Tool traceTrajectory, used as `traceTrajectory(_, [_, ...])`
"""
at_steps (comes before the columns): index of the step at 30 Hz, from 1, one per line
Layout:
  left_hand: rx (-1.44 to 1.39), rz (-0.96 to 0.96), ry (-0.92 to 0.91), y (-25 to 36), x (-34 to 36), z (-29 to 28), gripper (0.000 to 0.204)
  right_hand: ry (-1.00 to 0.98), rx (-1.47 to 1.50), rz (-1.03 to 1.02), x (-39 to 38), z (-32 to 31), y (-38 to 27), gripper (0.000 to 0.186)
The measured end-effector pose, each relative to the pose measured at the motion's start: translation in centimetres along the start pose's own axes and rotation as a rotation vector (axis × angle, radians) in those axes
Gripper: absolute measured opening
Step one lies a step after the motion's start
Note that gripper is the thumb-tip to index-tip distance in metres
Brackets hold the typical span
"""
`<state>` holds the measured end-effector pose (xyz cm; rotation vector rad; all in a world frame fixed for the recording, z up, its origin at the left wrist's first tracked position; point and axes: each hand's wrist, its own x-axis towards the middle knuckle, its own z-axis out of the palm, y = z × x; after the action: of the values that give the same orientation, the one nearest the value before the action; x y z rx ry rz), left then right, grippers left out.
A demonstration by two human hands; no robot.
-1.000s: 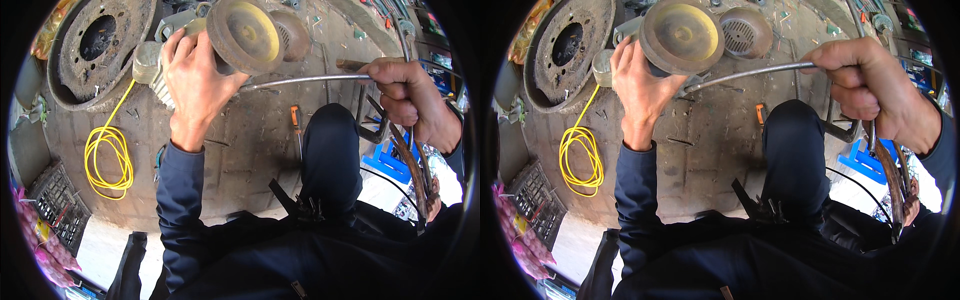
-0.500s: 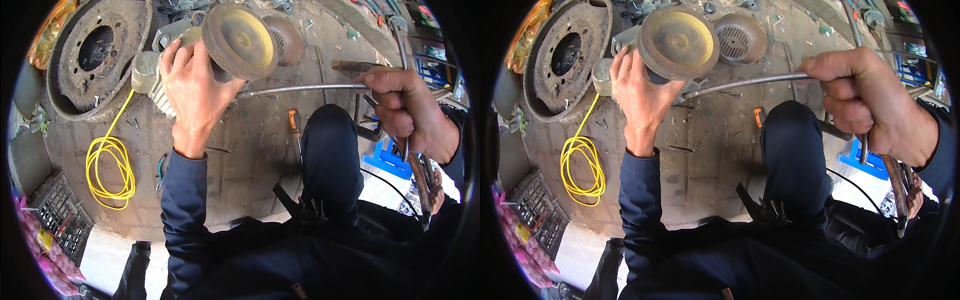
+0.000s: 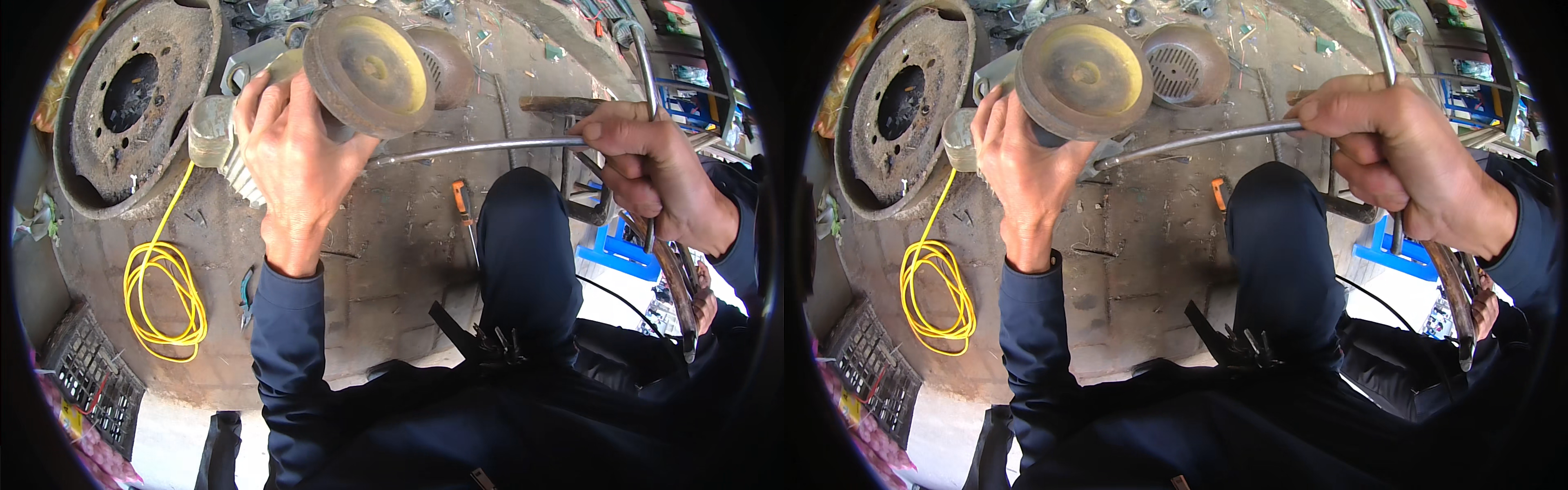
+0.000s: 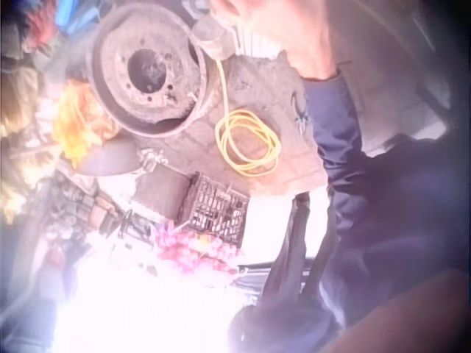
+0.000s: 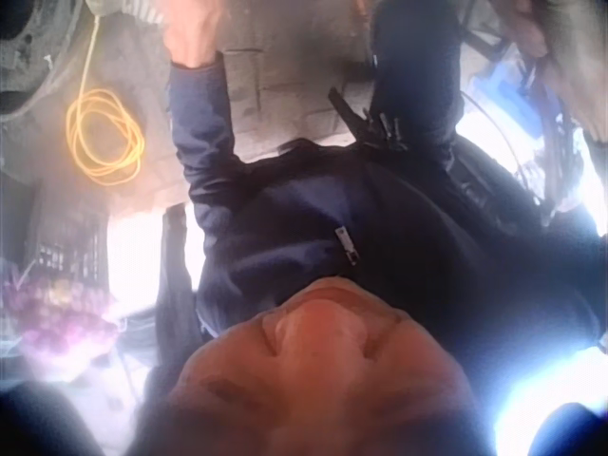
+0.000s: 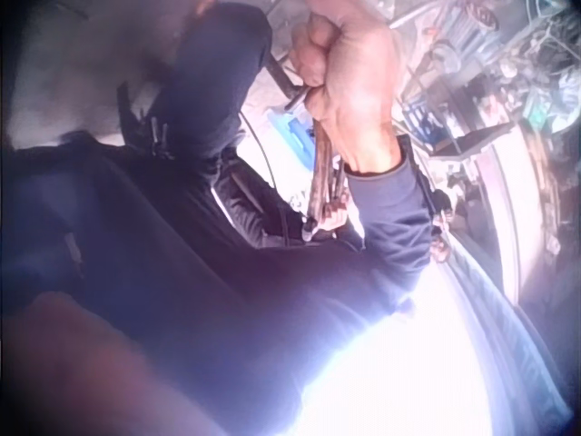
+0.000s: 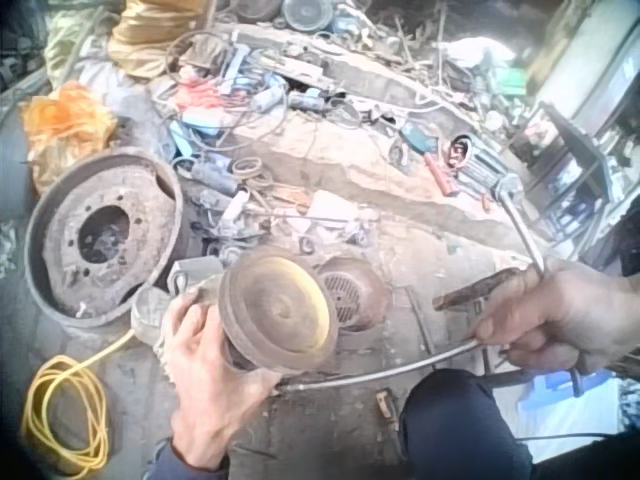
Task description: The person uses a metal rod to rotate the shaft of a small motor-like device, then uses a wrench to tighten a bolt on the device. The person repeatedly rotates the shaft and adjusts the bolt while holding the device steady.
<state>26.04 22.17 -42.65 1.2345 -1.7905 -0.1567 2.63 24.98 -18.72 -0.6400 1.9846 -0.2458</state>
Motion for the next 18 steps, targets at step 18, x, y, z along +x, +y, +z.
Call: traceTrajectory(18, [0.054, 0.062, 0.043, 0.0, -0.2, -0.6, 0.061, -0.181, -0.377, -0.536, 1.3, -3.1, 2.3, 0.019])
